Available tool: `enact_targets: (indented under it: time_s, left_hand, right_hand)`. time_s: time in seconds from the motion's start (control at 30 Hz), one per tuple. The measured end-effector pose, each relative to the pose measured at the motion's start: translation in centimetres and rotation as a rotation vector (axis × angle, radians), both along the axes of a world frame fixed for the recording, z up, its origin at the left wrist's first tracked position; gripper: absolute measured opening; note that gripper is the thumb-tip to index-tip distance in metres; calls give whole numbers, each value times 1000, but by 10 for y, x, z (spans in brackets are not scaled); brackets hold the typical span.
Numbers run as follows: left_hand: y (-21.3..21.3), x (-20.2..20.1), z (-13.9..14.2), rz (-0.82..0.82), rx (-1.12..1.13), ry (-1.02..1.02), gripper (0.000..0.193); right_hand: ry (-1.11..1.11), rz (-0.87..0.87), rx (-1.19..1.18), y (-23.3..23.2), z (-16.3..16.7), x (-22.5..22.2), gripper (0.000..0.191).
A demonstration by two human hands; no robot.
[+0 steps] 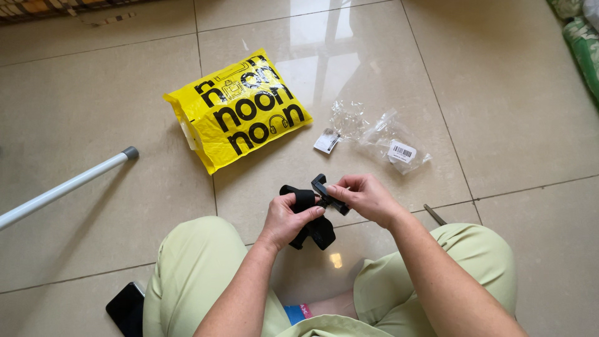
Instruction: The person sits on the floor and unboxes a black phone mount from a yellow delivery bag. They fit the phone clamp to the mount body, thread a strap through it, and tighten a screw on the mount by hand.
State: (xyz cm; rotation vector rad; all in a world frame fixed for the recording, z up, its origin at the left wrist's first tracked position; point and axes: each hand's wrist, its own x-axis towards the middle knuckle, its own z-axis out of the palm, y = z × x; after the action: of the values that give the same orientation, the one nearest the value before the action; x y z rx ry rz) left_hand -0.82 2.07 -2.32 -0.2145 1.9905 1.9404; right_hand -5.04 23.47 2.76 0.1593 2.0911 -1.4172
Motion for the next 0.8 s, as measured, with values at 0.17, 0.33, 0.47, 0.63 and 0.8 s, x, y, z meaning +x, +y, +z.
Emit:
enact_targets:
  time_s: [0.17,0.33,0.47,0.63,0.8]
  left_hand:
    - [-7,-5,3,15,105,-4,30]
    - [-10,-6,4,1,138,-32,30]
    - [-12,-5,3,-21,133,-36,30]
    - [-9,-3,3,-20,123,-41,31]
    - [-8,-4,3,2,145,-55,33]
  right_hand:
    - [-62,194,-121,18,21,-5,45]
    - [-62,277,-145,21,23,-10,48]
    - [-19,279,-84,20,15,-12,35]
    - [85,195,-118,16,6,-9,31]
    - [27,112,-14,13,-3,-7,28]
